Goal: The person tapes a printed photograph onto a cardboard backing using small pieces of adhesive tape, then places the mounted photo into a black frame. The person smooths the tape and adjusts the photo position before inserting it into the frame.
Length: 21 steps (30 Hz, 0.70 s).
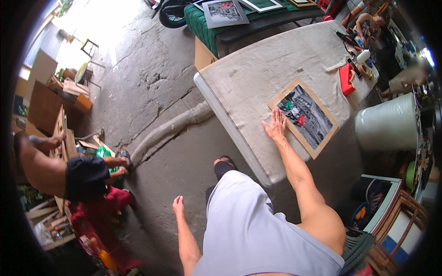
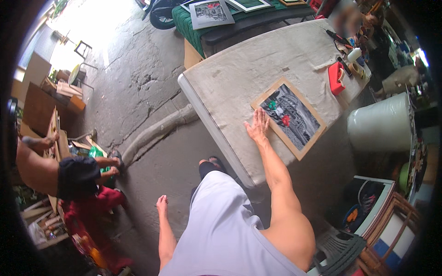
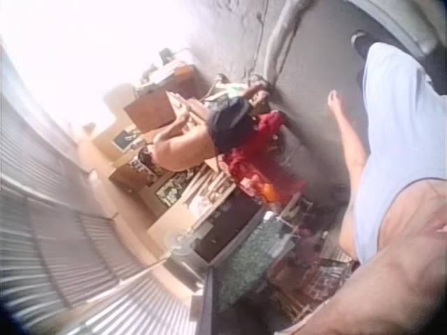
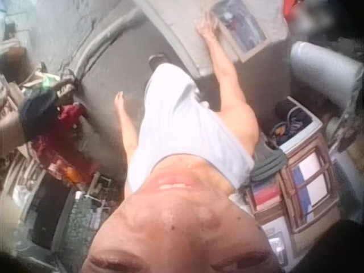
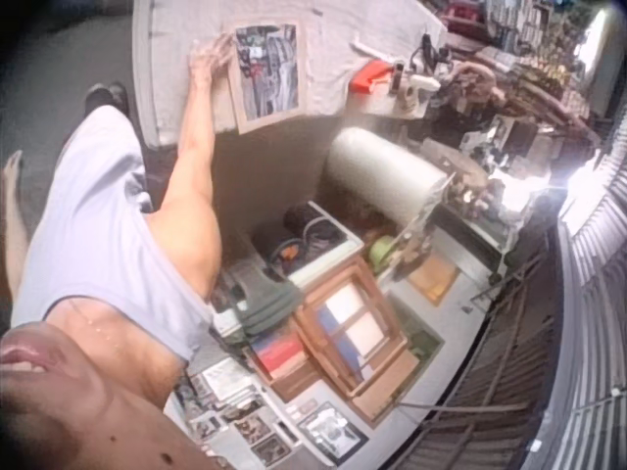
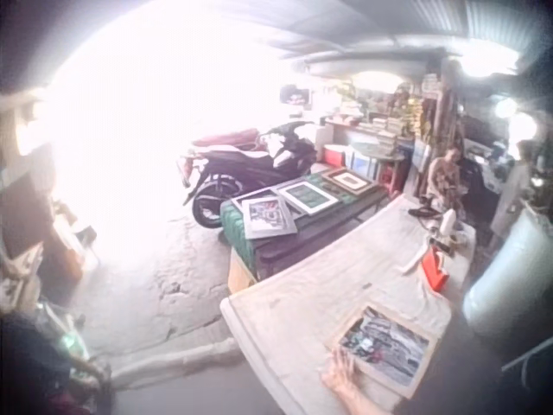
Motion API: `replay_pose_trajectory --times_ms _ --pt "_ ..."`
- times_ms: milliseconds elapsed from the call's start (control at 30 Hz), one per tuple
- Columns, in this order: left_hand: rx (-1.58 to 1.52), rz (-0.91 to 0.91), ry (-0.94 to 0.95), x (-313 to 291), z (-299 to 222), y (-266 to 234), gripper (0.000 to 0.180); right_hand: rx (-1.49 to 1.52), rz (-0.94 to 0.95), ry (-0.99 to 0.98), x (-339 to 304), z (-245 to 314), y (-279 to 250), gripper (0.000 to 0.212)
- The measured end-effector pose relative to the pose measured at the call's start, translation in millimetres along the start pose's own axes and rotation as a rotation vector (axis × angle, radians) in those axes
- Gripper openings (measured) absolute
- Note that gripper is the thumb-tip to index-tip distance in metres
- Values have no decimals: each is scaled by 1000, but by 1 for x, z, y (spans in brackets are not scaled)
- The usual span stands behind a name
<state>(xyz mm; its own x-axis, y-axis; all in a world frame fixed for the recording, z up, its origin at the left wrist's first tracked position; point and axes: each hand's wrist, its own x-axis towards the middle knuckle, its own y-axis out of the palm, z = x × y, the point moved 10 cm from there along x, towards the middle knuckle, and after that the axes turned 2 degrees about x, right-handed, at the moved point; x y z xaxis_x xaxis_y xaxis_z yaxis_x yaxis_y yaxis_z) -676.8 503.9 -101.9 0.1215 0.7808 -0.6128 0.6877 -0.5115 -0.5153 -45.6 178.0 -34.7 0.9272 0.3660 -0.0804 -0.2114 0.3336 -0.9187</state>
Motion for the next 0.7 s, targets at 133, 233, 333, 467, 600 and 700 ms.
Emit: replay_pose_trajectory --times_ms 133,233,333,467,600,700 --pt "25 173 64 66 -57 30 40 -87 -153 120 -3 5 14 79" --pt "168 268 -33 118 -77 58 42 -129 -322 113 -16 5 0 76" --pt "440 366 -30 162 -114 83 46 -94 -471 95 -30 9 -29 75" --pt "551 315 61 254 -203 51 42 -96 -295 308 4 38 -28 68" --pt "491 355 285 315 -400 117 41 -117 -317 539 24 49 -46 28" --pt "645 435 464 357 -541 179 41 215 -406 517 100 95 -39 24"
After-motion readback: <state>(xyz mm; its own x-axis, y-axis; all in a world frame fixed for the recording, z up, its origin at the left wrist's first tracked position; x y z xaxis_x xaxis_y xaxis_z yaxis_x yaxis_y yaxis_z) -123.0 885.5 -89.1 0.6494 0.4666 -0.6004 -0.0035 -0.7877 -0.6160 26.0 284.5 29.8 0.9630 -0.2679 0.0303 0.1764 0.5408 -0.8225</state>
